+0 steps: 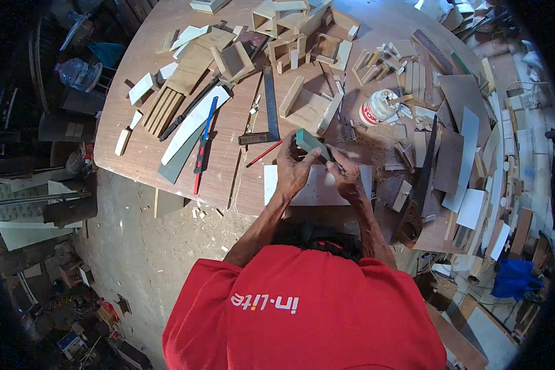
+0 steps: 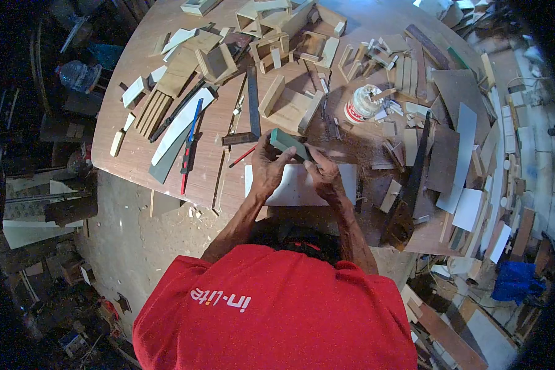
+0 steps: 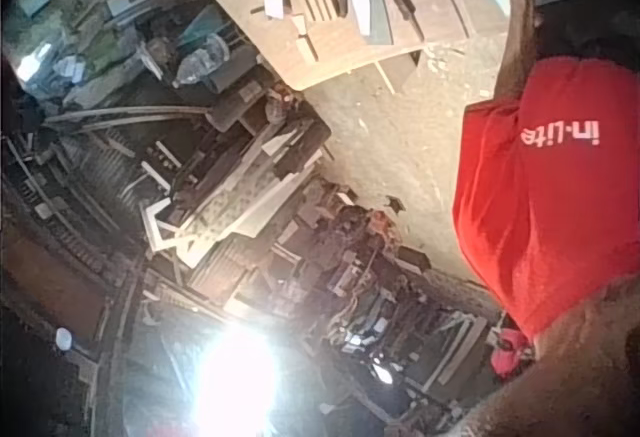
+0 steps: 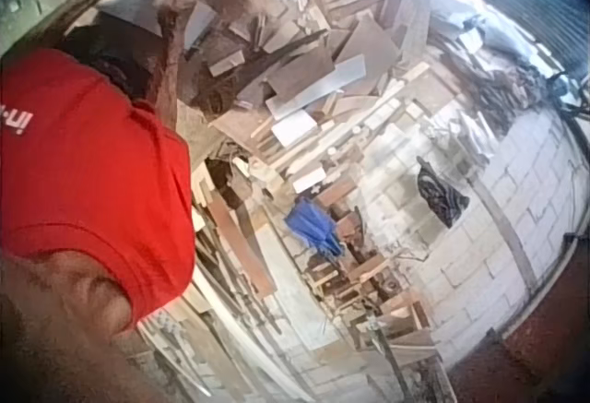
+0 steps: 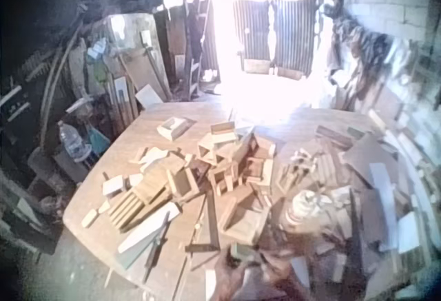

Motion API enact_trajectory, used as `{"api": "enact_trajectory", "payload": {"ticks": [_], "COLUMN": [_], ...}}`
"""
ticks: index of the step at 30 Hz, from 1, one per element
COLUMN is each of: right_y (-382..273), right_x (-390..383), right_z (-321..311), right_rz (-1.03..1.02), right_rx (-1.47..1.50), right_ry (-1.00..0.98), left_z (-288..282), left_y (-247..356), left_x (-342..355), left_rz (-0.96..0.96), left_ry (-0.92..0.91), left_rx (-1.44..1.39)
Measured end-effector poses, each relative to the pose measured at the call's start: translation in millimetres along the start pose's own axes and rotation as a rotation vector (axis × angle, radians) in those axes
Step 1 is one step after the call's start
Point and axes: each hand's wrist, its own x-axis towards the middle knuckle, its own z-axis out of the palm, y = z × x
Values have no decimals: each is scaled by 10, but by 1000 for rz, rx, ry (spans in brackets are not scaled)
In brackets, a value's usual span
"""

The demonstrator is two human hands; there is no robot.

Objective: The person marks a small block using a ruler and a pencil, cuts it with a handsaw, and fits the cut piece into a wooden box structure.

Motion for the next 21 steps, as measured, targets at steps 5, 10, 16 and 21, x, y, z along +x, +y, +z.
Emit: {"api": "enact_trajectory", "payload": {"ticks": [5, 10, 16, 21], "right_y": [-150, -32, -46, 2], "right_x": [-99, -90, -23, 15], "right_z": [-73, -61, -31, -52], "right_rz": [269, 333, 358, 385], "right_rx": [390, 673, 563, 514], "right_ry": [-41, -23, 143, 156], "left_z": [-82, -36, 23, 63], "left_y": [-2, -84, -173, -234], "left_x": [33, -30, -116, -142], "left_rz": [-140, -131, -189, -231], "left_ry": [-122, -92, 43, 157], "left_rx": [-48, -109, -89, -218]}}
